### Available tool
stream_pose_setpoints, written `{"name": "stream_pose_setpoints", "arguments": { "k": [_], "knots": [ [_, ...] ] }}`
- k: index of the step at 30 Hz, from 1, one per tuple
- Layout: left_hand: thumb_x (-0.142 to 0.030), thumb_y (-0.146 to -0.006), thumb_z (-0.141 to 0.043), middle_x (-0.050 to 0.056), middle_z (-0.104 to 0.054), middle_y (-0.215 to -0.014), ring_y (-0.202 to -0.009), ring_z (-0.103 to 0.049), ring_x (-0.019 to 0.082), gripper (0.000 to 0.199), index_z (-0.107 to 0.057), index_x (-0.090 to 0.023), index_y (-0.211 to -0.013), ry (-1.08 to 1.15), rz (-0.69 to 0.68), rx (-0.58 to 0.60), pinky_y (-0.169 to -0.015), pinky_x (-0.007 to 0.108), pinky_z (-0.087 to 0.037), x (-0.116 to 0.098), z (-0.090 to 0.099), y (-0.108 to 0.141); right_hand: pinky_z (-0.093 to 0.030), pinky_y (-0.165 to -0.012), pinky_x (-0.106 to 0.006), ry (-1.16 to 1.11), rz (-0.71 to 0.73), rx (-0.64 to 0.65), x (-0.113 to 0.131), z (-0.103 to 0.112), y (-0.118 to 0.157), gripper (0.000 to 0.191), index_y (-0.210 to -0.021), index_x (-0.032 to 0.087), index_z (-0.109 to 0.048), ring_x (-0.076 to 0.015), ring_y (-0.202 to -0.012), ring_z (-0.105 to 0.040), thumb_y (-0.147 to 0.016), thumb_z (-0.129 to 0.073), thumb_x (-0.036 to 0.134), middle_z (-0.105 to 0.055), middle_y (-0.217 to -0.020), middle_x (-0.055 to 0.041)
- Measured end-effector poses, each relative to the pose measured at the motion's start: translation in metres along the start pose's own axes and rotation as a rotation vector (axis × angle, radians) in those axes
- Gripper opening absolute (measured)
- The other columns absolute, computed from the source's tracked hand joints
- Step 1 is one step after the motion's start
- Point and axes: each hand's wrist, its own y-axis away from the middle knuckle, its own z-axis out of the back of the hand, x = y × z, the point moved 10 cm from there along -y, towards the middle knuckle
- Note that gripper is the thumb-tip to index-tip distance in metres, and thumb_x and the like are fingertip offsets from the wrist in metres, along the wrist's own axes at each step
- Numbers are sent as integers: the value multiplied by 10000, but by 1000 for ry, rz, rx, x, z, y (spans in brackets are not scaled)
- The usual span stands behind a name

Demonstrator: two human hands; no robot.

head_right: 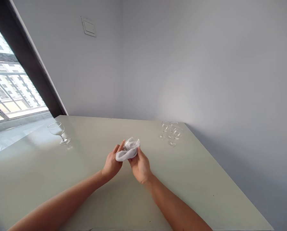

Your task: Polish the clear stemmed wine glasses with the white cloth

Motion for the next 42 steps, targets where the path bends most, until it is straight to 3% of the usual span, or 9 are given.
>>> {"name": "stream_pose_setpoints", "arguments": {
  "k": [6,10,16,21,27,33,36,39,42],
  "knots": [
    [-76,-786,-380,157,-251,-1378,-1241,-300,274,722,-33,-243,-1396,110,-36,-64,-936,465,-331,-21,1,14,-367,-921,-338,243,90,52,-13,-17,13,381,-1149,288,-493,-181,-1098,-464,-818,-477,475,-541,-1178,-14],
    [-117,-762,-447,116,-181,-1445,-1329,-112,279,747,-73,-224,-1400,301,1,59,-1042,513,-138,-24,-4,18,-408,-826,-317,308,66,62,-11,-7,3,370,-1097,237,-521,-181,-940,-535,-784,-545,433,-599,-1025,-34],
    [-376,-817,-468,123,-457,-1296,-1162,-439,268,494,-387,-200,-1272,1157,462,273,-918,410,-385,11,-14,6,-415,-649,-268,178,-191,111,-18,4,-3,296,-910,181,-585,-139,-689,-519,-714,-625,399,-580,-777,-15],
    [-331,-648,-700,165,-490,-1247,-1000,-565,261,665,-397,-209,-1226,1608,518,508,-842,400,-430,-5,-27,6,-341,-484,-232,36,-395,243,-44,-11,10,238,-723,167,-579,-95,-507,-426,-658,-673,376,-466,-580,29],
    [-257,-608,-736,121,-545,-1168,-924,-584,210,564,-439,-216,-1085,1520,598,277,-785,332,-443,10,-26,9,-355,-531,-248,403,-274,293,-32,-12,5,282,-833,175,-567,-107,-562,-441,-716,-610,428,-490,-644,22],
    [-308,-666,-694,104,-537,-1181,-1082,-494,196,530,-389,-221,-1090,1318,733,-2,-906,342,-357,28,-26,22,-341,-615,-302,1417,426,68,13,-10,2,170,-868,205,-565,-157,-611,-458,-833,-441,316,-567,-696,-26],
    [-338,-705,-654,91,-544,-1168,-1066,-496,175,459,-386,-226,-1060,1304,771,-14,-905,333,-343,29,-28,27,-327,-725,-364,1583,642,55,19,-22,11,225,-907,179,-583,-194,-693,-486,-844,-369,213,-596,-771,-78],
    [-326,-707,-653,83,-550,-1141,-988,-527,160,456,-380,-225,-1057,1335,723,-12,-815,296,-389,27,-22,21,-342,-709,-342,1440,519,54,23,-19,6,190,-900,182,-585,-185,-685,-488,-823,-428,256,-588,-734,-54],
    [-295,-680,-680,71,-565,-1086,-871,-564,148,492,-386,-221,-1067,1391,603,62,-679,248,-411,18,-13,9,-352,-574,-271,1010,137,101,8,-3,-5,217,-831,183,-581,-142,-585,-463,-754,-549,383,-546,-636,4]
  ]
}}
